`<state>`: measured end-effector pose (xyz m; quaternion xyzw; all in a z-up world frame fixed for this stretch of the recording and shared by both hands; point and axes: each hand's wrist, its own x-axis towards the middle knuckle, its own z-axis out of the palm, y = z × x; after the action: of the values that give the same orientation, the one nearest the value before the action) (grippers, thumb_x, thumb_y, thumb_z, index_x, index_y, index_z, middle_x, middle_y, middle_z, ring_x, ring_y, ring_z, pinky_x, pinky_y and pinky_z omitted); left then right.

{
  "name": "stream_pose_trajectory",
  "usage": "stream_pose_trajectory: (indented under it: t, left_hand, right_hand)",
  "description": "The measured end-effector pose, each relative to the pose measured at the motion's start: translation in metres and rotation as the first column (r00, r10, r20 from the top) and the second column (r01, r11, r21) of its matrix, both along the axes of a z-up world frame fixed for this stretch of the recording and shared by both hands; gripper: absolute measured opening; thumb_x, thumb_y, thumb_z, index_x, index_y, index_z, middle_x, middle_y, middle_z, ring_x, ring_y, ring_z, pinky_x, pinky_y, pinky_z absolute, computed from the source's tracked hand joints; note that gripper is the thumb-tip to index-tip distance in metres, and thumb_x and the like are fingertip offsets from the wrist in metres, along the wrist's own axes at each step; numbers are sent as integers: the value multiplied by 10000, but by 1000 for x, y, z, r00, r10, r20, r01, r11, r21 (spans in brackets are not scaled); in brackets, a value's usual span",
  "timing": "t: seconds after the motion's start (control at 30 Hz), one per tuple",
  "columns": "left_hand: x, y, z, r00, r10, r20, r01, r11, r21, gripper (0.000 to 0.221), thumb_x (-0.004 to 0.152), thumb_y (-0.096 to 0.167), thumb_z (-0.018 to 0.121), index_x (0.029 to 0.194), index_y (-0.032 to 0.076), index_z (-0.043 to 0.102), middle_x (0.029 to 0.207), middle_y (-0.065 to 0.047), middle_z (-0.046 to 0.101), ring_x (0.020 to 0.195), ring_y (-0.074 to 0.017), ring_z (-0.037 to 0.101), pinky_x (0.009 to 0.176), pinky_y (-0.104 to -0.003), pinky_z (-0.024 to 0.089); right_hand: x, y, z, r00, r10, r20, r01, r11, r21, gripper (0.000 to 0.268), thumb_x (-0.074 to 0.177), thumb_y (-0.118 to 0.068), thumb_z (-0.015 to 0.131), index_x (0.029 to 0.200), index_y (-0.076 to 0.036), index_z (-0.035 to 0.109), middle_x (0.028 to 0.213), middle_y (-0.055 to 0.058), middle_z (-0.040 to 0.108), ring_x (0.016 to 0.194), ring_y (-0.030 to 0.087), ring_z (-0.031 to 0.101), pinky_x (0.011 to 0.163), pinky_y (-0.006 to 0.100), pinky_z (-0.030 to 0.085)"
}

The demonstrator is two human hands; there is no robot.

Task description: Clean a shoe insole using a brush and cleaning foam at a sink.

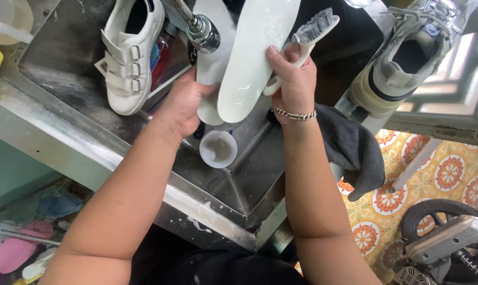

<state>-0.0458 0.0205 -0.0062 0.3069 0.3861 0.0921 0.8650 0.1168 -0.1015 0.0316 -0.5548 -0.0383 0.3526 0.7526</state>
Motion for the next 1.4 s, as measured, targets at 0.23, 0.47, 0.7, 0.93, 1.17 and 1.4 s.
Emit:
stream_pose_trajectory:
  t: [0.23, 0.47, 0.7, 0.93, 1.17, 1.4]
  left_hand:
    - [10, -11, 14, 970, -23, 243, 79, 972, -222, 392, 988, 79, 499, 1374, 95, 565, 1192, -121, 700, 1021, -239, 710, 873, -408, 607]
    - [14, -13, 23, 945, -28, 325, 116, 960, -256, 429, 1051, 236, 471, 1422, 38, 553, 1264, -121, 685, 1093, -203, 702, 941, -348, 595]
    - [15, -20, 39, 966, -147, 212, 164, 984, -67, 406, 1038, 272, 496, 1370, 53, 574, 1193, -109, 703, 1018, -188, 709, 860, -335, 593]
    - [0, -31, 34, 995, -90, 43, 92, 995, -41, 363, 963, 89, 578, 1324, 48, 579, 1112, -128, 721, 933, -231, 724, 797, -364, 595]
    - [-28, -38, 20, 997, -16, -71, 8, 993, -117, 390, 929, 105, 620, 1313, 40, 593, 1129, -126, 723, 960, -229, 731, 834, -364, 593]
    - [-17, -23, 35, 993, -22, -116, 20, 1000, -13, 437, 887, 203, 678, 1271, 6, 610, 1132, -155, 730, 938, -248, 746, 818, -388, 607]
  right_hand:
    - [-23, -10, 6, 999, -5, 47, 8, 998, -59, 358, 888, -43, 794, 847, -151, 455, 827, 4, 600, 766, 119, 638, 738, 309, 583]
    - [-18, -24, -20, 969, -9, 245, 34, 995, -98, 354, 911, -35, 810, 885, -131, 470, 847, -37, 554, 769, 71, 559, 712, 261, 506]
    - [-23, -15, 0, 957, 94, 273, -43, 982, -185, 337, 904, -28, 775, 1187, -16, 592, 1003, 39, 716, 850, 99, 674, 721, 258, 565]
    - [-22, -7, -24, 985, 64, 163, -18, 963, -267, 508, 758, -1, 809, 1166, -36, 509, 1072, 24, 743, 909, 122, 768, 751, 302, 660]
    - [-34, 4, -29, 972, 146, -181, -195, 937, -290, 392, 791, 4, 803, 932, -90, 450, 816, 86, 671, 752, 211, 718, 648, 343, 609]
    - [-50, -32, -23, 950, 296, -105, -313, 867, -387, 419, 764, 46, 836, 989, -41, 494, 892, 67, 653, 802, 182, 681, 684, 316, 596]
